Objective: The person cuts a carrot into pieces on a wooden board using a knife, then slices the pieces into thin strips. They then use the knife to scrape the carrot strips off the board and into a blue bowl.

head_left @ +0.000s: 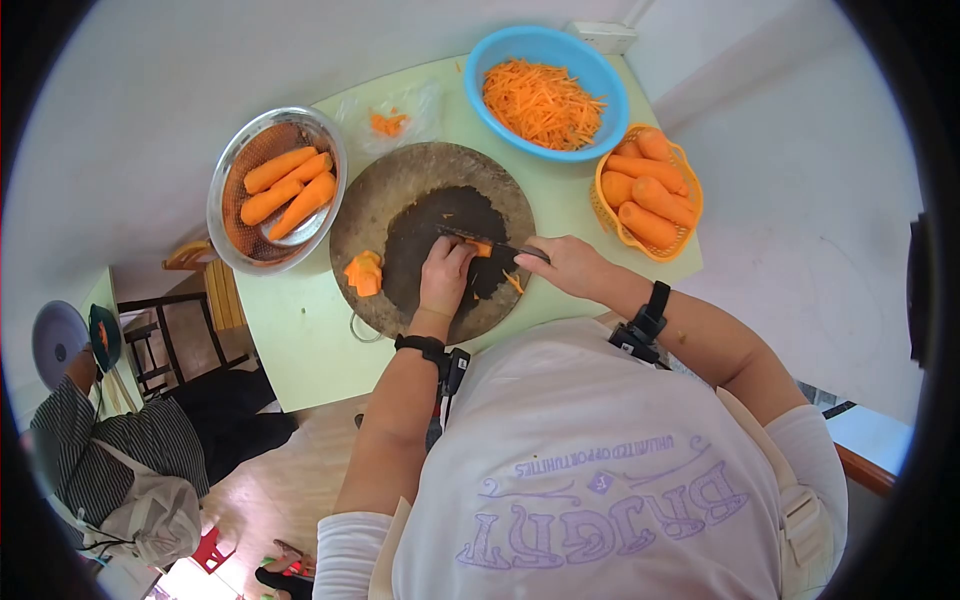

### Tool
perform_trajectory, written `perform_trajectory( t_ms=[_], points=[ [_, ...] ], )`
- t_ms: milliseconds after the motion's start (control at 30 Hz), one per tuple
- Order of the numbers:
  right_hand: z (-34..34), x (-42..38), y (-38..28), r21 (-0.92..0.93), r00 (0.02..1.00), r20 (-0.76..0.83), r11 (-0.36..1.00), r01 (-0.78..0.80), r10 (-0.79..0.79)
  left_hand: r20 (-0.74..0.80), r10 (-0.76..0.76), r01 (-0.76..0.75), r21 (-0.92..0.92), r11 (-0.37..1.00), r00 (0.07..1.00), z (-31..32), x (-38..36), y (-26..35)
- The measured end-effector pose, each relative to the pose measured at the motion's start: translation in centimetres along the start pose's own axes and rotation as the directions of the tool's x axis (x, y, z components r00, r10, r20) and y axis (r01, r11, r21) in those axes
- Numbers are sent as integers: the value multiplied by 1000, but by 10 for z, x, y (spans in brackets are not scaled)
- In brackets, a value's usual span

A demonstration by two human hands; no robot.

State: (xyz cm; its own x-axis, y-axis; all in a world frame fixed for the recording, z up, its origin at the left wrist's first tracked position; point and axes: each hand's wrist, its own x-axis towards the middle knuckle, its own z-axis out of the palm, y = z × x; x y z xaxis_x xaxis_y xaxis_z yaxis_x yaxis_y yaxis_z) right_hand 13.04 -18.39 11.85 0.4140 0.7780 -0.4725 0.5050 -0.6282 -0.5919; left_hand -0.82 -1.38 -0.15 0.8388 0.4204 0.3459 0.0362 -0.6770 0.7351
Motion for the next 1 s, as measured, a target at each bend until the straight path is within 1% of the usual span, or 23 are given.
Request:
perform_trajectory(
  t_ms=[67, 133, 167, 233, 333, 367, 433, 500, 667, 733, 933, 1000],
  points=[
    [1, 1, 1, 7, 1000, 27, 1000, -14, 14, -1, 4, -4, 7, 1000, 1000, 0, 0, -1],
    [4, 2, 5, 7, 999, -16, 999, 45, -45, -2, 11, -11, 11, 1000, 1000, 2, 0, -2],
    [4, 2, 6, 7, 999, -14, 999, 44, -43, 2, 1, -1, 2, 1000, 1000, 2, -1, -3],
    [3, 4, 2, -71, 1000, -9, 997, 14, -14, 8, -13, 13, -7, 1000, 1000, 3, -1, -4],
    [13, 12, 3, -68, 1000, -27, 998, 8, -10, -8, -29, 29, -6, 1000, 1000, 4, -1, -3],
    [14, 14, 5, -66, 999, -34, 998, 10, -12, 4, -20, 20, 10, 1000, 1000, 2, -1, -3],
    [14, 15, 10, 4, 999, -34, 1000, 3, -3, 17, -8, 8, 25, 1000, 1000, 1, 1, -2],
    [16, 15, 12, 15, 999, -41, 1000, 14, -13, -23, -23, 23, 0, 1000, 999, 2, 1, -1],
    [15, 11, 9, 27, 998, -61, 999, 29, -27, -36, -26, 27, 18, 999, 999, 1, -3, 0],
    [11, 8, 6, -36, 996, -66, 998, 49, -51, -33, -26, 28, 31, 999, 999, 0, -4, 1],
    [4, -3, 4, -60, 997, -49, 997, 55, -58, -31, -31, 31, 12, 999, 999, 2, -4, -1],
    [5, -3, 3, -73, 997, -52, 996, 46, -50, -49, -2, 2, -1, 1000, 999, 3, -3, -2]
  ],
)
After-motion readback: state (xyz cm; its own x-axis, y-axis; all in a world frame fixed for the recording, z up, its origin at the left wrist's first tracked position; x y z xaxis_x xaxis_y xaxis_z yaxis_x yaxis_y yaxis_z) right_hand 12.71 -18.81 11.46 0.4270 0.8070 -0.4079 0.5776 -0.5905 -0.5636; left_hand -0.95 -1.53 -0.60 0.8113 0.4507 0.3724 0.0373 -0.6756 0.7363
